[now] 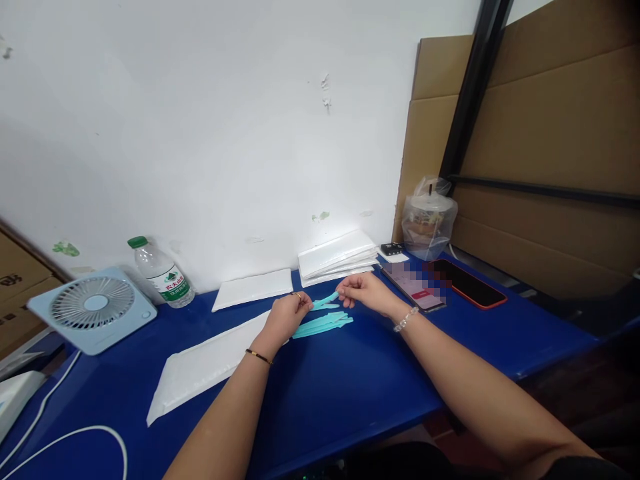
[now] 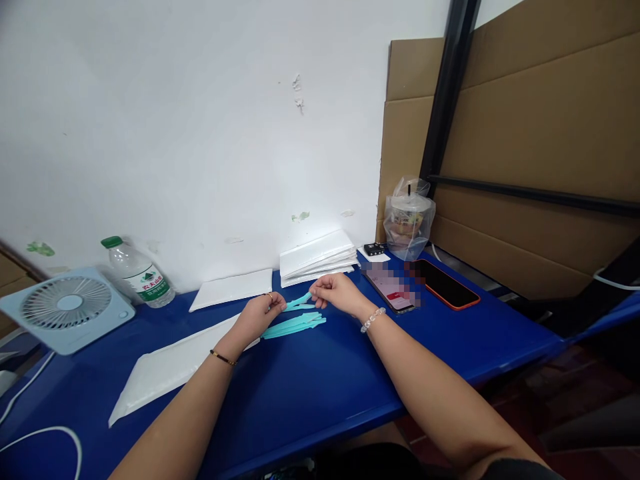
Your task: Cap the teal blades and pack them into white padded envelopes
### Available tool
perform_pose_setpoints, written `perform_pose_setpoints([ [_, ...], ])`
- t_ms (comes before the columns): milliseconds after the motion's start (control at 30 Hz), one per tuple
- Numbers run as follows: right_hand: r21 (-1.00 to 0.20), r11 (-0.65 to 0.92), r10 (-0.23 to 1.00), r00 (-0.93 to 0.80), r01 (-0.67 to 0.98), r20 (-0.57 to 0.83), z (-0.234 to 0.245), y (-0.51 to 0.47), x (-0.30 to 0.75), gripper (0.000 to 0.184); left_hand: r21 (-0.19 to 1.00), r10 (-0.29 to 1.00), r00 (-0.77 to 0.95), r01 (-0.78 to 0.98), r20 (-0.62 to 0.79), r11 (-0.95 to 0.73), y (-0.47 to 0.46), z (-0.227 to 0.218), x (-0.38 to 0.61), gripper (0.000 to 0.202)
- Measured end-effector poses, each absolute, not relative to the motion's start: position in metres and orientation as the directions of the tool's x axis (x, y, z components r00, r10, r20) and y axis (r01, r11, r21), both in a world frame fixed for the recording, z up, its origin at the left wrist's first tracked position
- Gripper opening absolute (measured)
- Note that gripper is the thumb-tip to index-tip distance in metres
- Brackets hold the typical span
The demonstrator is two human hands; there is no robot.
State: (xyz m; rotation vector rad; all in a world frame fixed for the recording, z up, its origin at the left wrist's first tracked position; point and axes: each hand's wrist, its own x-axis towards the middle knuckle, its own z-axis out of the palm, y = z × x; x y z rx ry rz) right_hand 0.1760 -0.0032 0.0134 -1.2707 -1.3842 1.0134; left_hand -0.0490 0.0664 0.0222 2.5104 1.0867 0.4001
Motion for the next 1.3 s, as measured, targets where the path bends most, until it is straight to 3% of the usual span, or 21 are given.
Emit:
perform_pose_setpoints([
  [133,-0.889,0.121,0.988,0.034,0.441,0.151,0.012,-0.004,0.182,0.024,0.369,0.787,0.6,0.704,0.148,-0.606,0.072,0.017,-0.052,0.02],
  [300,-0.732,0.326,0.939,-0.291,0.598,0.18,0.012,-0.011,0.183,0.023,0.263,0.782,0.603,0.738,0.157,-0.621,0.077,0.008,-0.053,0.018],
  [400,-0.654,0.378,0.917,-0.361,0.655,0.169,0.011,-0.012,0.178,0.022,0.255,0.779,0.605,0.737,0.167,-0.627,0.077,0.007,-0.052,0.013],
  [533,-0.664,0.338,0.94,-0.27,0.667,0.207,0.012,-0.009,0.187,0.019,0.318,0.761,0.616,0.693,0.204,-0.647,0.07,0.015,-0.051,0.017],
  [667,-0.577,0.249,0.958,-0.113,0.778,0.262,0.012,-0.005,0.205,0.011,0.435,0.669,0.737,0.575,0.092,-0.693,0.057,0.024,-0.05,0.028],
  [900,-0.418,0.236,0.958,-0.139,0.877,0.249,0.002,-0.003,0.207,0.016,0.485,0.647,0.762,0.567,-0.002,-0.666,0.055,0.02,-0.047,0.022],
  [1100,-0.329,0.15,0.976,-0.087,0.932,0.198,0.001,-0.003,0.209,0.004,0.503,0.661,0.75,0.571,0.002,-0.649,0.055,0.019,-0.047,0.025],
  [1200,-0.32,0.149,0.976,-0.087,0.936,0.201,0.001,-0.003,0.209,0.002,0.547,0.65,0.76,0.553,-0.02,-0.629,0.057,0.017,-0.048,0.027],
  [1300,-0.388,0.143,0.98,-0.077,0.91,0.182,0.002,-0.003,0.208,0.002,0.554,0.655,0.754,0.562,-0.038,-0.614,0.058,0.014,-0.049,0.03],
])
